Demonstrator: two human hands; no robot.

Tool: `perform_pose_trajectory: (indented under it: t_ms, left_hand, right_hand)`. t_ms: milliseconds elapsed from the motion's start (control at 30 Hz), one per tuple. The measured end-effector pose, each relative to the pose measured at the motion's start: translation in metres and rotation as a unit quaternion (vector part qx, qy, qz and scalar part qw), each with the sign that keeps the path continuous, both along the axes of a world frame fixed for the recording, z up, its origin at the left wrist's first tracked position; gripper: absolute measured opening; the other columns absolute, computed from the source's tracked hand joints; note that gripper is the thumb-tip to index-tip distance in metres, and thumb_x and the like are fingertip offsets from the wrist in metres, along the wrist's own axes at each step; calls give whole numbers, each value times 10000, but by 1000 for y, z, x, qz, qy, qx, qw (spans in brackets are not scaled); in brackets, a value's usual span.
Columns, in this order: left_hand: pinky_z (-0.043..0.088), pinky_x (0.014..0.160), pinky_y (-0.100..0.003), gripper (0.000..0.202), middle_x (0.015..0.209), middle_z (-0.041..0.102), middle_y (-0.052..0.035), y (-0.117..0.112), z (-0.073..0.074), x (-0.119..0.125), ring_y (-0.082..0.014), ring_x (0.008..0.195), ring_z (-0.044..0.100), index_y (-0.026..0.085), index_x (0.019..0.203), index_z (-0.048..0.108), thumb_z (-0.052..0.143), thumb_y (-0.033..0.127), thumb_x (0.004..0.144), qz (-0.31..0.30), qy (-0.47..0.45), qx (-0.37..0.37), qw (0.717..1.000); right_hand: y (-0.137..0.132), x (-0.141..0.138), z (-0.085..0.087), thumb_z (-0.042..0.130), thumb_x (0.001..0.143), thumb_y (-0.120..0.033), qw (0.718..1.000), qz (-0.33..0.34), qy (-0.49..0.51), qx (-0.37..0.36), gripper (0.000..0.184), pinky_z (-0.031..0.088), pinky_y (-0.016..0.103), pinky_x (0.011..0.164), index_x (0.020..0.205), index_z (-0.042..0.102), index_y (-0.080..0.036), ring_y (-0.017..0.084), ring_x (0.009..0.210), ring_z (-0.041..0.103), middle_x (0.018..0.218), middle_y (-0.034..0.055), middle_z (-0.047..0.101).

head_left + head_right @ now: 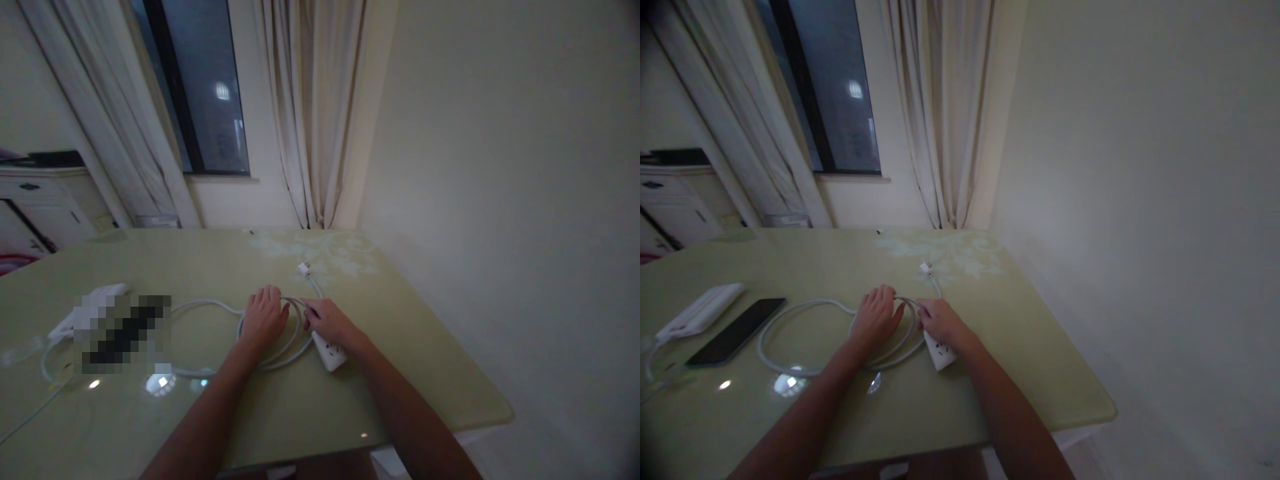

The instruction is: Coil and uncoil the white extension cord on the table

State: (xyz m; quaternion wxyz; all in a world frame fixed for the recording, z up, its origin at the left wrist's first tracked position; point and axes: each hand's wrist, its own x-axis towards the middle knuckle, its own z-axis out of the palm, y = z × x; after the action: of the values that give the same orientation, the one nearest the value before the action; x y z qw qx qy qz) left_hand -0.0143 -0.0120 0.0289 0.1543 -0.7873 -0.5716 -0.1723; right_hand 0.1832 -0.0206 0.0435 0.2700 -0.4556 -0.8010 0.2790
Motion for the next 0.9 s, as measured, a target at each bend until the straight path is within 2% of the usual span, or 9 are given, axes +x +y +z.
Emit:
perform_pose_trajectory:
  t_ms: [100, 200, 367, 467, 533, 600, 767, 833, 900]
  left_hand:
    - [419, 877, -436, 187, 1048, 615, -150, -3, 1, 5, -315, 1008, 554, 154, 1037, 583, 511, 314, 973, -5, 7, -3, 1000]
    - [428, 892, -438, 167, 1070, 625, -137, -4, -2, 9, -313, 1041, 559, 169, 1059, 584, 536, 289, 954, -20, -11, -13, 1000]
    - [446, 992, -406, 305, 1208, 644, -128, 6, -7, 0, -285, 1128, 581, 181, 1235, 561, 553, 296, 952, -85, -120, -1, 989]
    - [452, 1012, -418, 448, 1245, 662, -163, 14, -8, -16, -312, 1166, 597, 145, 1301, 559, 519, 457, 982, -3, -160, 0, 987]
    - [473, 962, -428, 481, 1161, 705, -179, 19, -9, -28, -331, 1107, 636, 131, 1210, 629, 451, 526, 1001, 71, -151, -49, 985]
    - [485, 911, -410, 472, 1058, 735, -175, 24, -10, -37, -317, 1025, 670, 144, 1058, 693, 409, 519, 1015, 96, -145, -104, 979]
    - [494, 793, -304, 364, 966, 781, -88, 36, -8, -47, -230, 897, 700, 183, 951, 739, 551, 495, 934, 44, -340, -136, 929]
    - [498, 753, -292, 351, 913, 791, -61, 37, -7, -48, -224, 859, 707, 190, 930, 754, 610, 506, 882, 40, -414, -125, 901]
    - [504, 770, -310, 332, 924, 799, -64, 37, -6, -47, -242, 879, 717, 199, 946, 767, 633, 492, 866, 57, -427, -91, 898]
  right_hand:
    - [2, 5, 2, 500, 924, -142, 998, 43, 34, -32, 252, 422, 219, 671, 778, 704, -173, 130, 637, 602, 697, -10, 707]
    - [4, 7, 2, 517, 901, -125, 996, 61, 43, -58, 228, 405, 215, 647, 770, 698, -170, 124, 621, 573, 683, -23, 699]
    - [13, 7, -11, 527, 899, -127, 998, -26, 29, -54, 245, 408, 227, 655, 719, 690, -159, 125, 635, 578, 680, -1, 697]
    - [23, 9, -21, 549, 897, -160, 987, -116, 75, -82, 165, 404, 226, 590, 905, 714, -160, 118, 562, 553, 675, 1, 697]
    - [29, 13, -23, 600, 870, -197, 968, -170, 151, -104, 280, 416, 222, 547, 1142, 663, -188, 120, 528, 554, 693, -18, 696]
    - [32, 20, -22, 668, 823, -254, 942, -189, 244, -131, 428, 455, 228, 530, 1242, 587, -231, 132, 536, 590, 736, -35, 694]
    - [32, 36, -10, 760, 740, -381, 896, -116, 367, -222, 427, 520, 251, 575, 1129, 649, -245, 164, 668, 694, 919, 10, 738]
    - [31, 37, -10, 765, 735, -385, 896, -96, 368, -228, 457, 516, 247, 592, 1161, 688, -237, 167, 711, 704, 951, 26, 751]
    - [32, 35, -15, 746, 752, -387, 908, -96, 351, -207, 476, 509, 249, 597, 1195, 717, -215, 164, 705, 698, 923, 33, 754]
